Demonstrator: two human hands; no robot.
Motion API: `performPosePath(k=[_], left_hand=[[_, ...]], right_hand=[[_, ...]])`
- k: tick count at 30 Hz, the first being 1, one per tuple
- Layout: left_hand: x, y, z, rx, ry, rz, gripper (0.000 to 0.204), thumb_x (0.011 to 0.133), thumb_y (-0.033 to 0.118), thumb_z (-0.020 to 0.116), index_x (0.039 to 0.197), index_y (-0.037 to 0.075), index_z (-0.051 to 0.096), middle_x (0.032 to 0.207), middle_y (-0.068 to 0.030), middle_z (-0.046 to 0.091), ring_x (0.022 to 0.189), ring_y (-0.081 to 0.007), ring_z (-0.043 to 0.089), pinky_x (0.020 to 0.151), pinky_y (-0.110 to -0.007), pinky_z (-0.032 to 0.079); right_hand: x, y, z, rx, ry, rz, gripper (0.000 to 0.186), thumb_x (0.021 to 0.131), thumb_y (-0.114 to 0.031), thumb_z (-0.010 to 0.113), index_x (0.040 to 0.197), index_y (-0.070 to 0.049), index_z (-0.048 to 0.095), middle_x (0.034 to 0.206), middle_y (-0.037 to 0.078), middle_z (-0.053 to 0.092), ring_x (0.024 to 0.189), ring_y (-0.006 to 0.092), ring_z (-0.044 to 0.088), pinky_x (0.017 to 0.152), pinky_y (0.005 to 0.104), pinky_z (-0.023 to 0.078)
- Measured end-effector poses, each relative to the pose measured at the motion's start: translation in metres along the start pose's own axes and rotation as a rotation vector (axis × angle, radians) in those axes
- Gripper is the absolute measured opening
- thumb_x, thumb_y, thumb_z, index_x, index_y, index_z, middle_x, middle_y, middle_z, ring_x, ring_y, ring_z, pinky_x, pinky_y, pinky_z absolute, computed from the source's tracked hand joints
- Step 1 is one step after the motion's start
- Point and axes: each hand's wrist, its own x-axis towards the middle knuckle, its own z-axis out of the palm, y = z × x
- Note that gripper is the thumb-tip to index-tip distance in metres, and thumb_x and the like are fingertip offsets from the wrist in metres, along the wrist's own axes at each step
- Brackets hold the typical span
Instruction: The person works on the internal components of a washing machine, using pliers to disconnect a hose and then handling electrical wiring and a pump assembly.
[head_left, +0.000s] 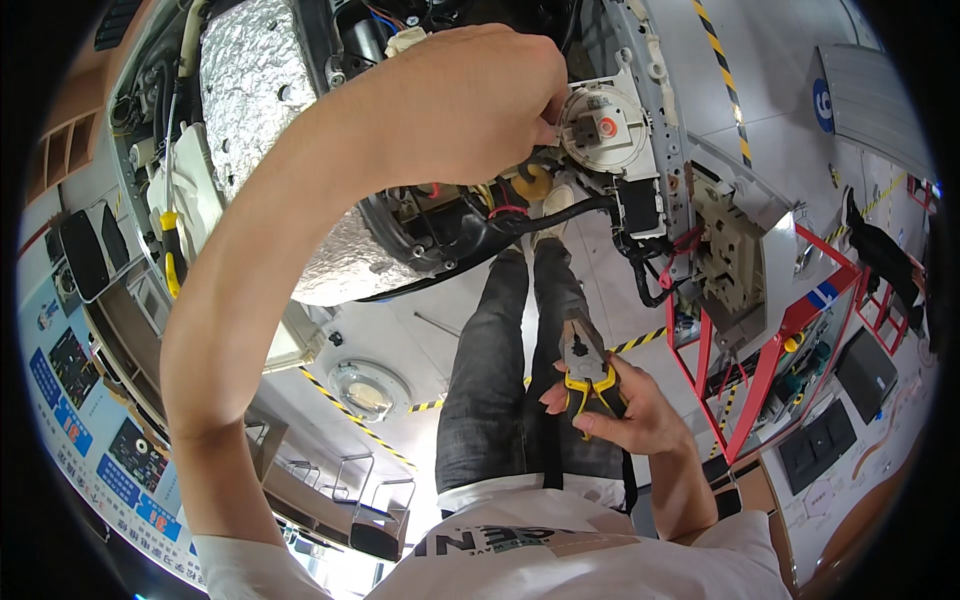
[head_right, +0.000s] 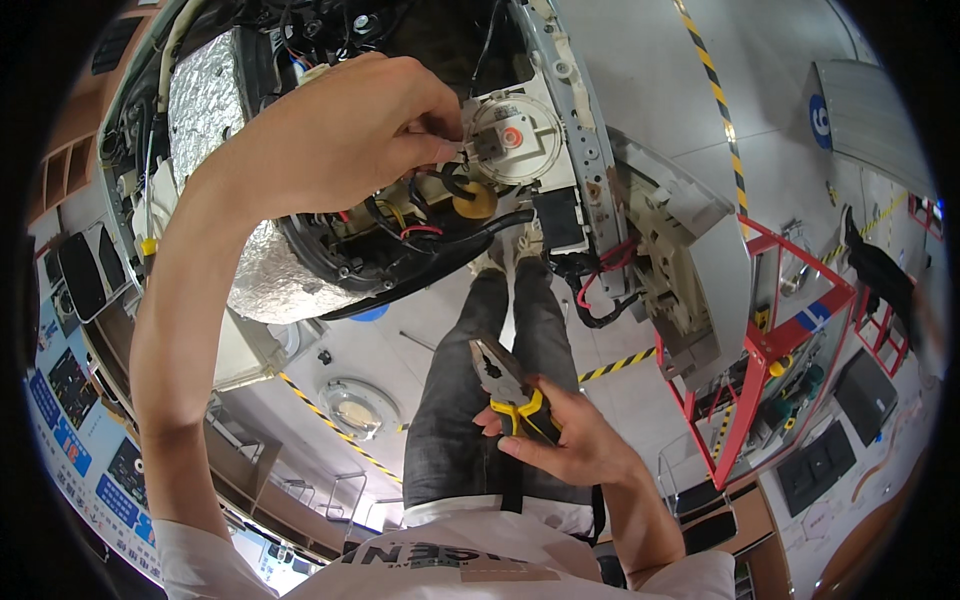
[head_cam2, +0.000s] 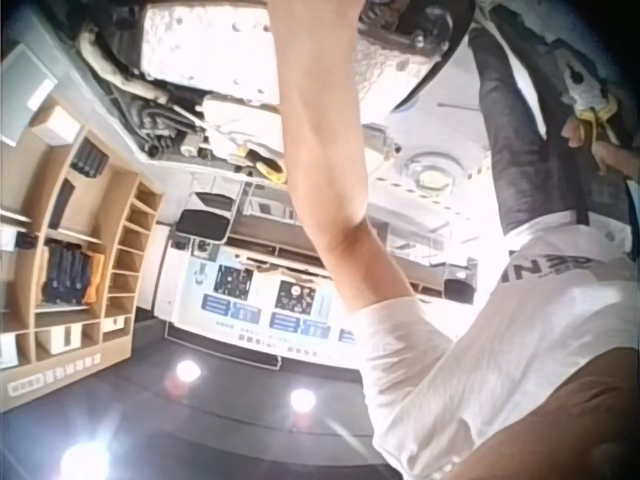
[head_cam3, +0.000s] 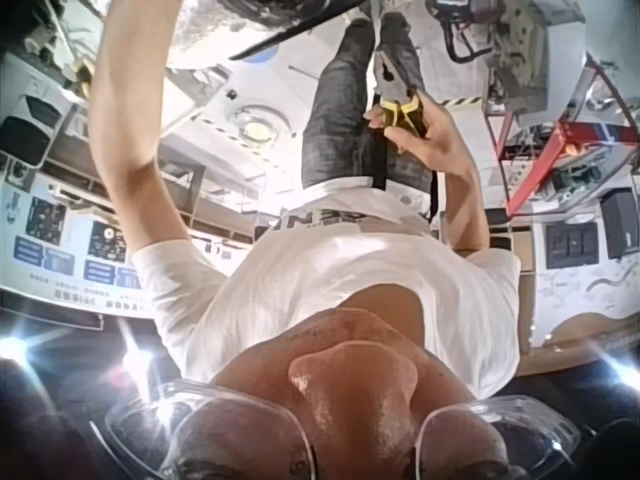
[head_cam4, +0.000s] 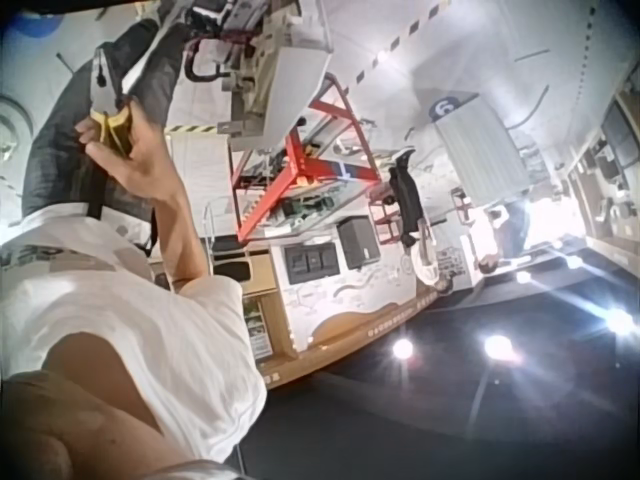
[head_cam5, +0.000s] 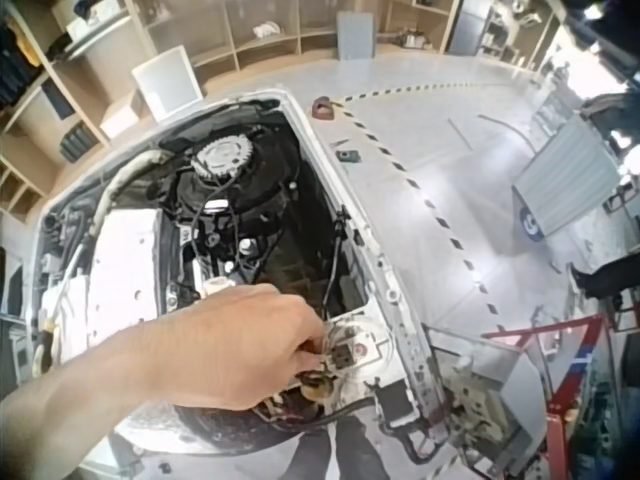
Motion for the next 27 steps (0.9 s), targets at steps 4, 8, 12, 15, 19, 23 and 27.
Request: performPosePath(k=[4,8,12,15,19,23,27], left_hand=[[-0.002,0.000,0.008,0.085,0.089,0.036,0.013,0.086,0.008,0.065,0.092,-0.003,0.063,0.076,-0.0174,0.067,0.072,-0.0315,0.066,0.066,-0.038,0.050],[-0.005,-0.001,0.012,0.094,0.169,0.054,0.013,0.085,0.008,0.066,0.092,-0.001,0.060,0.076,-0.0163,0.066,0.076,-0.0331,0.066,0.068,-0.039,0.050],[-0.011,0.000,0.017,0.178,0.229,0.051,0.013,0.084,0.009,0.067,0.091,-0.001,0.060,0.077,-0.0160,0.066,0.079,-0.0348,0.066,0.068,-0.041,0.050],[-0.017,0.004,0.022,0.217,0.230,0.056,0.012,0.084,0.010,0.067,0.089,0.001,0.062,0.078,-0.0159,0.067,0.082,-0.0358,0.064,0.072,-0.042,0.050],[-0.024,0.011,0.032,0.307,0.277,0.010,0.010,0.085,0.012,0.067,0.088,0.003,0.064,0.075,-0.0154,0.066,0.083,-0.0364,0.060,0.078,-0.043,0.048],[-0.027,0.012,0.040,0.299,0.378,-0.011,0.010,0.086,0.013,0.067,0.088,0.004,0.064,0.071,-0.0145,0.066,0.083,-0.0358,0.057,0.080,-0.042,0.047],[-0.026,0.011,0.043,0.307,0.403,-0.009,0.010,0.086,0.013,0.067,0.088,0.004,0.064,0.071,-0.0137,0.066,0.085,-0.0357,0.057,0.080,-0.042,0.046]], right_hand=[[0.000,0.003,-0.001,-0.031,-0.005,-0.018,0.050,0.086,-0.001,0.066,0.131,0.004,0.045,0.112,0.012,0.067,0.101,0.0167,0.064,0.091,0.0301,0.050],[-0.001,0.003,-0.004,-0.089,-0.014,-0.004,0.058,0.085,-0.004,0.065,0.137,0.005,0.041,0.111,0.018,0.067,0.102,0.0222,0.066,0.087,0.0340,0.053],[-0.001,0.003,-0.008,-0.112,-0.021,-0.025,0.058,0.085,-0.005,0.065,0.137,0.005,0.040,0.112,0.018,0.067,0.102,0.0229,0.066,0.083,0.0333,0.054],[-0.003,0.003,-0.009,-0.088,-0.014,-0.018,0.059,0.085,-0.006,0.065,0.137,0.004,0.040,0.112,0.020,0.066,0.102,0.0241,0.066,0.081,0.0334,0.054],[-0.005,0.004,-0.010,-0.064,-0.006,0.021,0.061,0.084,-0.008,0.067,0.137,0.004,0.040,0.113,0.021,0.066,0.102,0.0262,0.065,0.079,0.0343,0.054],[-0.005,0.003,-0.011,-0.064,-0.002,0.026,0.062,0.083,-0.009,0.068,0.138,0.004,0.040,0.113,0.021,0.066,0.102,0.0272,0.065,0.079,0.0349,0.054],[-0.005,0.003,-0.011,-0.071,0.013,0.037,0.063,0.083,-0.010,0.069,0.138,0.003,0.041,0.112,0.021,0.066,0.102,0.0273,0.065,0.081,0.0355,0.053]])
